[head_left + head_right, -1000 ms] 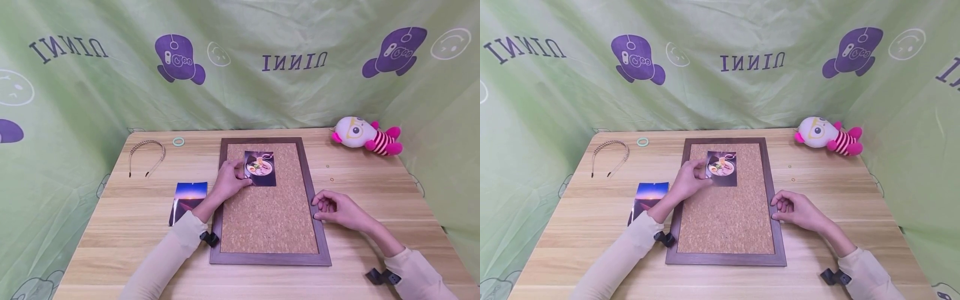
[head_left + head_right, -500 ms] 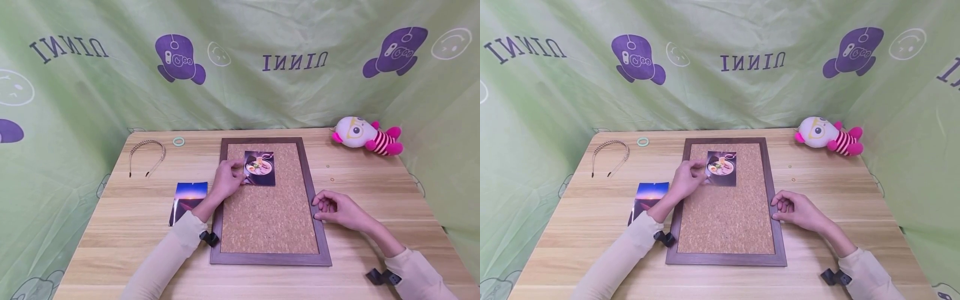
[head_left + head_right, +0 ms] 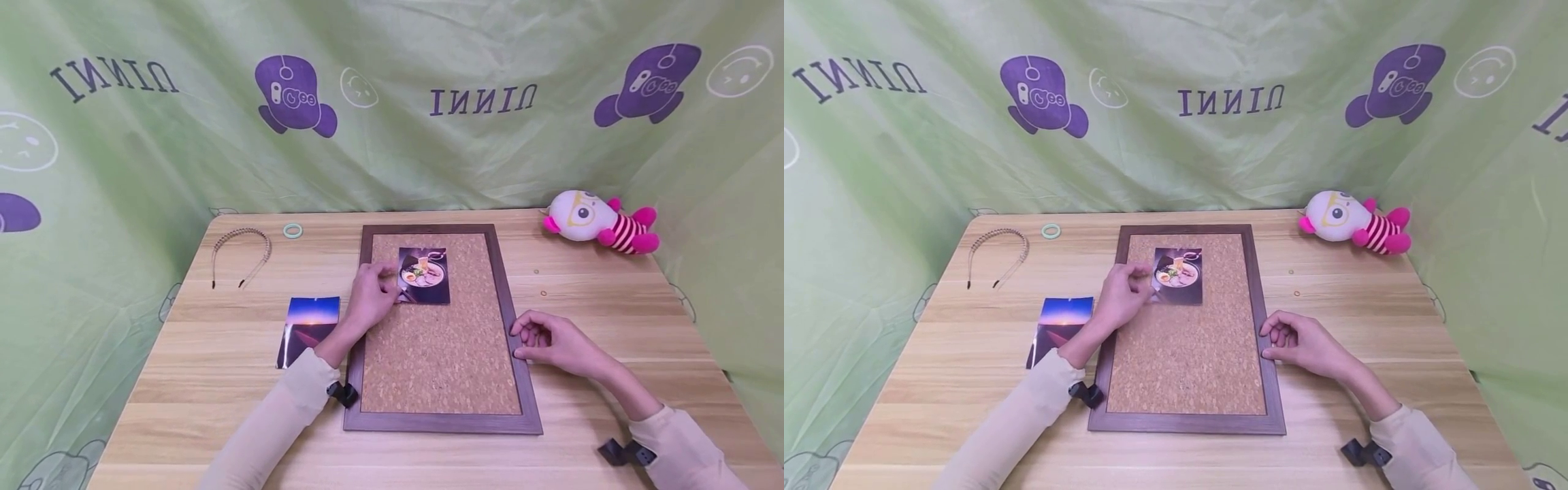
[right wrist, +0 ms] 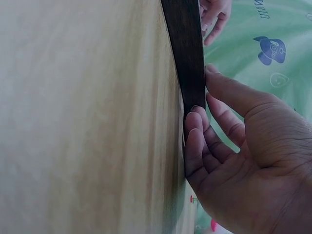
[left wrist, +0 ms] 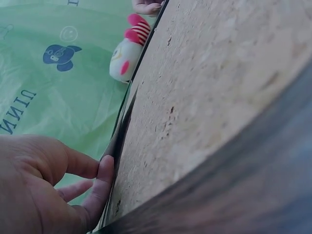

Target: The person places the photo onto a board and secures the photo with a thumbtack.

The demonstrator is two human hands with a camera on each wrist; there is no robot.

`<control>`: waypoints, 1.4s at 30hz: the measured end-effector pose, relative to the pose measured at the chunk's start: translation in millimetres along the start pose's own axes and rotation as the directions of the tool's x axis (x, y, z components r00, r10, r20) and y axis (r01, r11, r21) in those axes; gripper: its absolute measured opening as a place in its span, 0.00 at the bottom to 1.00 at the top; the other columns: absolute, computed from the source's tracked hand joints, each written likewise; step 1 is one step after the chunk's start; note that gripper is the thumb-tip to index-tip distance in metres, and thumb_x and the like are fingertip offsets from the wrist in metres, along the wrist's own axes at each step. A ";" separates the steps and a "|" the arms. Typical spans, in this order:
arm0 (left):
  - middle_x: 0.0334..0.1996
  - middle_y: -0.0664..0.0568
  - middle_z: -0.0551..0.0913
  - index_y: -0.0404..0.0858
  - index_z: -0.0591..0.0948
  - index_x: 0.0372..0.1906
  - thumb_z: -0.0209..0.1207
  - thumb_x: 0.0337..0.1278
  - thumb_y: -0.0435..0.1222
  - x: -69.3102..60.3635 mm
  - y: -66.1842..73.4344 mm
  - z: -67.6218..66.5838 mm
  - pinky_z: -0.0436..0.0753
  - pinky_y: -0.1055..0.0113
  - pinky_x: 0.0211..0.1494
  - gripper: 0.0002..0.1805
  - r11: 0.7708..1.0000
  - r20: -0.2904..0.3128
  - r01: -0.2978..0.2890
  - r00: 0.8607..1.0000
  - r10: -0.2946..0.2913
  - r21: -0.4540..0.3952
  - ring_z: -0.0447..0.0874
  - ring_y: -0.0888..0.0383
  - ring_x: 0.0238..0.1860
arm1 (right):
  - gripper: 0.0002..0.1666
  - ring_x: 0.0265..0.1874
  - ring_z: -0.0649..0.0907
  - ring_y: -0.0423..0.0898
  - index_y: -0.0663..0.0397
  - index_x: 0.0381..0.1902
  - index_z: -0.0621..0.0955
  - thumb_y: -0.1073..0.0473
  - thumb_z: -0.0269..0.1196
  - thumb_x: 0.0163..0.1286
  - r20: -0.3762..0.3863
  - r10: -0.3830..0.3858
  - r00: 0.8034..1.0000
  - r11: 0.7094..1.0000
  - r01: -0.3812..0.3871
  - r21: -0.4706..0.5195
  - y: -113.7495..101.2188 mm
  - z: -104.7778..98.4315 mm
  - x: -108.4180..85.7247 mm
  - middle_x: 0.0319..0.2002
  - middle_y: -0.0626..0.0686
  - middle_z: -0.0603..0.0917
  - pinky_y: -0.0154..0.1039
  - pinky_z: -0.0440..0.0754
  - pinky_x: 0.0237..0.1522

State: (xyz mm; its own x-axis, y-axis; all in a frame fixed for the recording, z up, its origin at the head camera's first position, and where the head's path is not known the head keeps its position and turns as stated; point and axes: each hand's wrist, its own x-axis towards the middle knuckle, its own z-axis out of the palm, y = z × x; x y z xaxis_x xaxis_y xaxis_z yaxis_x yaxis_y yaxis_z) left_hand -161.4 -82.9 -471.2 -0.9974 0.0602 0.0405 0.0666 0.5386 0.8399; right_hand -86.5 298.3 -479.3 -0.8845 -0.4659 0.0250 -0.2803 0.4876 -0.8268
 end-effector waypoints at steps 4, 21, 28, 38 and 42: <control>0.55 0.37 0.77 0.29 0.85 0.64 0.75 0.62 0.30 2.3 -6.9 1.4 0.83 0.66 0.36 0.26 0.998 0.028 -0.038 0.999 0.037 0.046 0.86 0.53 0.36 | 0.19 0.35 0.82 0.39 0.53 0.49 0.87 0.65 0.82 0.63 -0.001 -0.002 1.000 1.000 0.002 -0.001 0.3 0.7 0.1 0.37 0.46 0.85 0.33 0.83 0.35; 0.89 0.44 0.57 0.42 0.65 0.88 0.70 0.72 0.55 25.9 -30.3 -23.2 0.38 0.38 0.91 0.48 0.807 0.527 -0.515 0.789 0.316 0.289 0.44 0.38 0.91 | 0.19 0.34 0.82 0.39 0.53 0.49 0.87 0.65 0.82 0.63 -0.005 0.000 1.000 1.000 0.000 -0.003 -0.2 1.4 -0.7 0.37 0.46 0.85 0.33 0.83 0.34; 0.90 0.45 0.57 0.42 0.64 0.89 0.65 0.77 0.55 26.3 -30.3 -22.0 0.38 0.39 0.91 0.45 0.792 0.538 -0.526 0.784 0.309 0.311 0.43 0.39 0.91 | 0.18 0.34 0.82 0.39 0.53 0.49 0.87 0.65 0.81 0.64 -0.003 0.018 1.000 1.000 -0.018 -0.001 -0.2 0.7 -1.4 0.37 0.46 0.84 0.33 0.83 0.34; 0.89 0.43 0.59 0.41 0.65 0.88 0.63 0.78 0.54 25.6 -30.5 -20.1 0.41 0.38 0.91 0.44 0.774 0.525 -0.539 0.787 0.324 0.331 0.47 0.38 0.90 | 0.18 0.34 0.82 0.39 0.53 0.49 0.87 0.65 0.81 0.64 -0.006 0.000 1.000 1.000 0.000 -0.006 -1.4 1.5 -1.3 0.37 0.46 0.85 0.33 0.83 0.34; 0.87 0.39 0.63 0.40 0.67 0.87 0.64 0.77 0.53 26.6 -31.7 -19.0 0.44 0.37 0.91 0.42 0.771 0.509 -0.548 0.788 0.346 0.325 0.50 0.35 0.89 | 0.18 0.34 0.82 0.39 0.53 0.49 0.87 0.66 0.81 0.64 -0.010 -0.004 1.000 1.000 0.004 -0.007 -1.2 1.3 -1.1 0.37 0.46 0.84 0.33 0.83 0.34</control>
State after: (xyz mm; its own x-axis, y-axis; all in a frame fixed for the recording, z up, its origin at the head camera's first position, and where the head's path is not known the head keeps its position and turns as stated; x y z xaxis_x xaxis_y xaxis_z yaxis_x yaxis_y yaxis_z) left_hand -190.6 -114.4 -486.5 -0.7485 0.6614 0.0474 0.6072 0.6550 0.4498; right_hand -84.7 297.2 -479.1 -0.8868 -0.4609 0.0340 -0.2866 0.4908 -0.8228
